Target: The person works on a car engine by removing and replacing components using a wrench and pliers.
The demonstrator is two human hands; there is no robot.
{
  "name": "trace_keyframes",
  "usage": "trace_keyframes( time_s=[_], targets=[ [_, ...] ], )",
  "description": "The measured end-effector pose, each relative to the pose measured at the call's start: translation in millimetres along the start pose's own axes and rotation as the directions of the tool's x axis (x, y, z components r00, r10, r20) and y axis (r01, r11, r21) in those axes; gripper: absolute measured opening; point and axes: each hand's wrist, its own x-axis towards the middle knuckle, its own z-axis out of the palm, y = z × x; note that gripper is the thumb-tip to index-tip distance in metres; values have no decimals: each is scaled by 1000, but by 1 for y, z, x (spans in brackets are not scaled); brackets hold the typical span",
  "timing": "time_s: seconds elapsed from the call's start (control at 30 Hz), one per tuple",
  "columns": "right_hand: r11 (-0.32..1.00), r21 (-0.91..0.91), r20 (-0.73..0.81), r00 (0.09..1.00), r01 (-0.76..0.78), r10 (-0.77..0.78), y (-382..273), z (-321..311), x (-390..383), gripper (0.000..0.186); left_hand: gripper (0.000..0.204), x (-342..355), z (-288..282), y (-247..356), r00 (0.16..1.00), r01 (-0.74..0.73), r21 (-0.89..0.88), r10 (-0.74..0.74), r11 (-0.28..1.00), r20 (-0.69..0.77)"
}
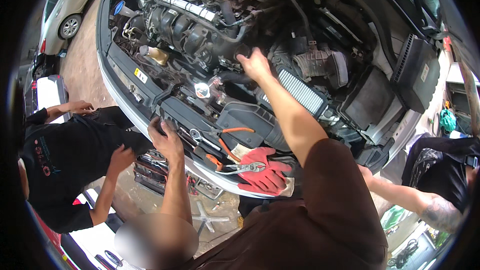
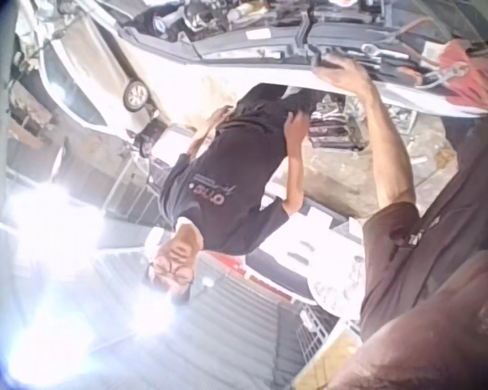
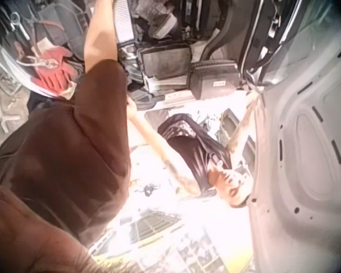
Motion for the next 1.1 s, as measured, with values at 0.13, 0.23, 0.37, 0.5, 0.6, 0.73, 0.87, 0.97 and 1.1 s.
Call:
trace_keyframes(
  time_s=[0.13, 0.23, 0.37, 0.5, 0.6, 0.73, 0.87, 0.97, 1.1],
  targets=[
    [981, 29, 91, 977, -194, 190, -1, 44, 51, 65, 33, 2, -7, 5, 1000, 25, 23, -25, 999, -5],
    [937, 209, 184, 952, -280, 244, 9, 54, 68, 41, 33, 4, -5, 2, 1000, 18, 27, -17, 999, -23],
    [854, 374, 249, 926, -361, 283, 5, 54, 74, 41, 33, 4, -4, -3, 1000, -6, 41, 7, 999, -20],
    [839, 398, 255, 924, -370, 287, 7, 57, 71, 40, 33, 4, -5, -4, 999, -33, 36, 34, 999, -26],
    [786, 525, 224, 944, -327, 243, 8, 59, 65, 41, 31, 4, -7, -3, 999, 41, 8, -41, 999, 14],
    [851, 443, 200, 956, -282, 213, 8, 46, 62, 46, 30, 4, -4, 6, 999, 11, 9, -12, 1000, 44],
    [995, 71, -107, 991, -76, 84, -32, 1, 7, 38, 32, 1, -8, -8, 999, 51, -7, -51, 999, 5],
    [809, -239, -406, 701, 537, -586, -62, -38, -7, 15, 32, 5, -10, -3, 1000, 9, 25, -9, 1000, 1],
    [447, -567, -58, 508, 692, -860, -105, -74, 27, 28, 31, 5, -8, 1, 1000, 25, -26, -25, 999, 14]
  ],
)
